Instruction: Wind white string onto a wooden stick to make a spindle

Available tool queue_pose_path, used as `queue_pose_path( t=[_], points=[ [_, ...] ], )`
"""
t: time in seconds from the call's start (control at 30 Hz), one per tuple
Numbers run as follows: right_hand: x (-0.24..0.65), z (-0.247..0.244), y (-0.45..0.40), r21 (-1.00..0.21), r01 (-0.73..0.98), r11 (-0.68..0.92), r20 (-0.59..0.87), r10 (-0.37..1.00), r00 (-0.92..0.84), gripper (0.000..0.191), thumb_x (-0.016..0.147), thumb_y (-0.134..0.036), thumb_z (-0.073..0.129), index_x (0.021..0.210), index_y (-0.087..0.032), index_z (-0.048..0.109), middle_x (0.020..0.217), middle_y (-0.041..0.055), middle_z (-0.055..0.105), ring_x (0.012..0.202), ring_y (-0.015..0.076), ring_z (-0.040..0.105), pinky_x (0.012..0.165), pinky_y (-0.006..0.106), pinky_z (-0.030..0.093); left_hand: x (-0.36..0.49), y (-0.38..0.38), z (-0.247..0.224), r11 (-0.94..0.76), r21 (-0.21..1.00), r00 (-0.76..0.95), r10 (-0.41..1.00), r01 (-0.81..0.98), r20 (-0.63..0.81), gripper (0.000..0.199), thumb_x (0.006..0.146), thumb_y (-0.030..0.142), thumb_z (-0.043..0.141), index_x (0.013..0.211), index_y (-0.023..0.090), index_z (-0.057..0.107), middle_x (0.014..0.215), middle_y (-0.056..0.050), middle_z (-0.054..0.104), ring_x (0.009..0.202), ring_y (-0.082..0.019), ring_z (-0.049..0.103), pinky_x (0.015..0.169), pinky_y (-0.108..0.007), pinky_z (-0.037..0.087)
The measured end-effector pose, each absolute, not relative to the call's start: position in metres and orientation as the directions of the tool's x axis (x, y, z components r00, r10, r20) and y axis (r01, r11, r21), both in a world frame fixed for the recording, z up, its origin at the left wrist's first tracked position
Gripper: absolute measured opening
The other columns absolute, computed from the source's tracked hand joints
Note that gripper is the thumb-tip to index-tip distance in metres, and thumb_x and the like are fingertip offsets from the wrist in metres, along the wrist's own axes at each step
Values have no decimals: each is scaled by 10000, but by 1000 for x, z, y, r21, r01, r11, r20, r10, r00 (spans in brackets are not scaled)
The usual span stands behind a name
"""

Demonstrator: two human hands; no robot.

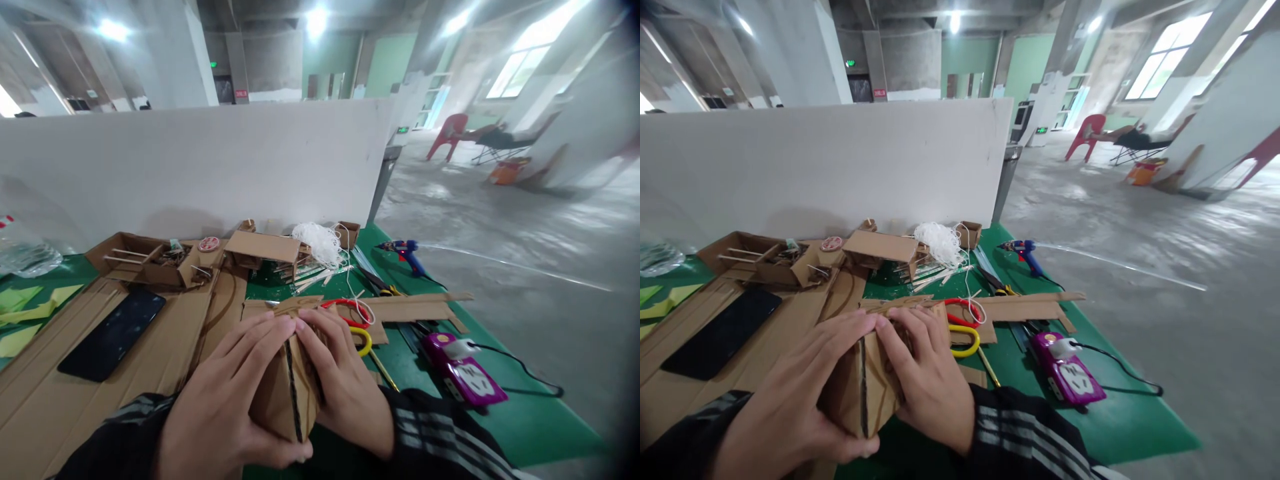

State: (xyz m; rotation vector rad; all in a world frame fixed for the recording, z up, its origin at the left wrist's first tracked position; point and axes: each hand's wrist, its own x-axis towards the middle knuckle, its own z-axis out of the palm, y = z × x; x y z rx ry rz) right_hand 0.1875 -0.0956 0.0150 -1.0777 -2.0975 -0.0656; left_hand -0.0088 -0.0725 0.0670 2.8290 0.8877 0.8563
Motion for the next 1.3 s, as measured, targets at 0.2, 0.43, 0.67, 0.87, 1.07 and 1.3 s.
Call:
queue_pose_path(
  t=[0.2, 0.43, 0.67, 0.87, 1.07, 1.3],
  points=[
    [186, 6, -89, -249, 718, 650, 660, 656, -365, 810, 808, -179, 588, 1502, -192, 170, 1387, 172, 368, 1287, 340, 351, 1102, 594, 282, -10, -70, 59, -848, 187, 674, 512, 496, 533, 1027, 535, 419, 869, 1376, 144, 349, 1313, -156, 583, 1244, -319, 525, 1061, -406, 453],
    [187, 2, -84, -183, 756, 628, 669, 643, -372, 737, 832, -169, 578, 1483, -187, 234, 1392, 181, 384, 1301, 328, 359, 1102, 570, 290, -10, -70, 53, -870, 158, 671, 464, 466, 578, 828, 629, 294, 831, 1329, 112, 427, 1304, -135, 591, 1284, -281, 478, 1122, -366, 372],
    [193, 2, -86, -223, 793, 567, 595, 723, -350, 903, 759, -212, 668, 1506, -187, 161, 1507, 186, 295, 1426, 350, 206, 1128, 581, 252, -10, -60, 37, -874, 24, 651, 379, 485, 658, 658, 741, 309, 772, 1277, 89, 460, 1247, -181, 609, 1280, -322, 479, 1098, -449, 398],
    [277, 24, -60, -207, 959, 192, 326, 938, -117, 723, 848, -424, 623, 1454, -133, 357, 1474, 181, 395, 1385, 344, 321, 1107, 480, 311, -12, -45, 13, -861, -63, 663, 341, 505, 666, 709, 737, 319, 782, 1320, 95, 446, 1263, -188, 608, 1260, -346, 505, 1053, -490, 444],
    [403, 41, 3, -169, 938, -304, 82, 944, 321, 458, 944, -439, 496, 933, -21, 681, 946, 170, 670, 1002, 312, 644, 881, 473, 452, -12, -36, 4, -869, 24, 603, 363, 494, 710, 827, 706, 310, 809, 1388, 130, 379, 1273, -187, 593, 1259, -350, 510, 1064, -507, 428],
    [459, 8, 49, -336, 799, -499, -15, 851, 525, 326, 977, -360, 490, 1183, -129, 591, 1196, 109, 592, 1040, 227, 622, 865, 410, 523, -16, -37, 5, -691, 598, 386, 722, 406, 573, 924, 605, 286, 857, 1377, 238, 353, 1379, -165, 498, 1242, -354, 515, 1037, -549, 426]
  ],
)
